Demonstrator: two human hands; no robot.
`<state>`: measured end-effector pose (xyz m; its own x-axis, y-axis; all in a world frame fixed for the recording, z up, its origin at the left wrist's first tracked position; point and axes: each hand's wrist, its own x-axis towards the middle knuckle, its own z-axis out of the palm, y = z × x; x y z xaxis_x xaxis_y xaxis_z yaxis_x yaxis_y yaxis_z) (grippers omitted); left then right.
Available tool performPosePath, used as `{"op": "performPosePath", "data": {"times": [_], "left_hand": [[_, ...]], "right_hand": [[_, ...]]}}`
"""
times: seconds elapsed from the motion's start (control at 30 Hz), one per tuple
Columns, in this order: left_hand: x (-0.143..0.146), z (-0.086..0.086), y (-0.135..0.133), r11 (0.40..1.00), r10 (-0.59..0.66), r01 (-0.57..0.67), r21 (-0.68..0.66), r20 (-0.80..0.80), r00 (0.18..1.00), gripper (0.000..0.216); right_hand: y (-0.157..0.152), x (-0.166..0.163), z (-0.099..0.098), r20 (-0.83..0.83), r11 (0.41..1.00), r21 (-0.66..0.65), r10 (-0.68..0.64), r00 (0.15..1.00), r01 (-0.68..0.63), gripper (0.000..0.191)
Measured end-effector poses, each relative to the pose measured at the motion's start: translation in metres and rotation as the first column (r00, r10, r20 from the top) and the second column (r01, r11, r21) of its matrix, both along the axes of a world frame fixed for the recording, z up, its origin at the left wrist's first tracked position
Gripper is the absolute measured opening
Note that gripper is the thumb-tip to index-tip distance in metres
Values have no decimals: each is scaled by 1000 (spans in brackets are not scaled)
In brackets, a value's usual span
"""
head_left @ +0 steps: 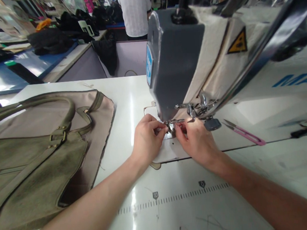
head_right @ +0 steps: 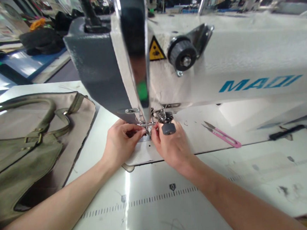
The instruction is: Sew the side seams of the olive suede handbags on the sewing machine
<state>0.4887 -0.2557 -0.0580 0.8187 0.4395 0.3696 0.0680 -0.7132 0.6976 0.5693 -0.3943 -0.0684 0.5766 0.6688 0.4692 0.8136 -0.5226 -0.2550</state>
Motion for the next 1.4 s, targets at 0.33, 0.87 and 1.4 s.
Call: {"op": "performPosePath", "data": {"times": [0.33, 0.87, 1.4], "left_hand": [[-2, 5, -4, 999, 16, -16, 40, -5, 1000, 6], [1, -1, -2, 999, 25, -25, 41, 12, 1000, 10], [-1, 1, -2, 996, 14, -11, -88, 42, 999, 15]], "right_hand": [[-6, 9, 5, -418, 982, 184, 45, 907, 36, 14], [-2, 15, 1, -408, 978, 208, 57, 911, 32, 7], [8, 5, -2, 9, 999, 52, -11, 1000, 10, 21]]}}
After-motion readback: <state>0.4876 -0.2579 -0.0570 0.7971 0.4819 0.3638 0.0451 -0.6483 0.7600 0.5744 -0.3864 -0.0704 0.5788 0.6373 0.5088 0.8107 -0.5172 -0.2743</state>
